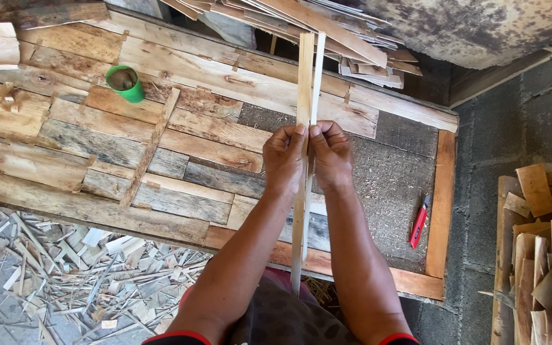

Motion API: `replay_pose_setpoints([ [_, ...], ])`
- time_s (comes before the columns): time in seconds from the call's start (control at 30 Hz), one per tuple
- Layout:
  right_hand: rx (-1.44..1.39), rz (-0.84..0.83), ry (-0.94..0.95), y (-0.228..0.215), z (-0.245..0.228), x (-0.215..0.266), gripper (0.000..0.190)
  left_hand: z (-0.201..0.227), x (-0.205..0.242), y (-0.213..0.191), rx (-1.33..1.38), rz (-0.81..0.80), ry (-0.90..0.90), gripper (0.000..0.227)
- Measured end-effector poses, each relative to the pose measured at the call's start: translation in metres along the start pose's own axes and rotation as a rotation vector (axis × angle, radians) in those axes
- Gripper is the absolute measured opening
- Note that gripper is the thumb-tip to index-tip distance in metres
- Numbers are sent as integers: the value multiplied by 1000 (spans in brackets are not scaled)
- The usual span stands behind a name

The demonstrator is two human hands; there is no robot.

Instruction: Installing and trimming wood strips onto a panel for decorative cladding.

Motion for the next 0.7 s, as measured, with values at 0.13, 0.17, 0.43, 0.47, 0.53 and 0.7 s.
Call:
replay_pose_setpoints([
  [0.13,-149,40,134,2,11,-5,8,-5,1,-6,13,48,-64,13],
  [0.17,-119,132,165,0,10,-7,11,-7,0,-7,-15,41,-60,13],
  [0.43,285,436,39,-25,-49,-59,20,0,8,-22,-125,142,-160,9],
  [0.47,273,369,-81,-24,-67,-61,19,2,6,-26,-71,144,-190,9],
  [0.53,257,293,-206,-20,-97,-61,18,26,-8,-22,-12,144,-213,10],
  [0.7,931,15,-239,-22,-86,-14,16,80,-60,-58,67,401,-135,12],
])
Point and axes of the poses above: each hand's wrist, its own x-axis away from the middle knuckle, its own y-axis out of the palm, z = x × y, the point moved 7 cm from there along -x, towards the middle knuckle, and after that the axes turned 14 degrees about z, right-handed, at the moved point
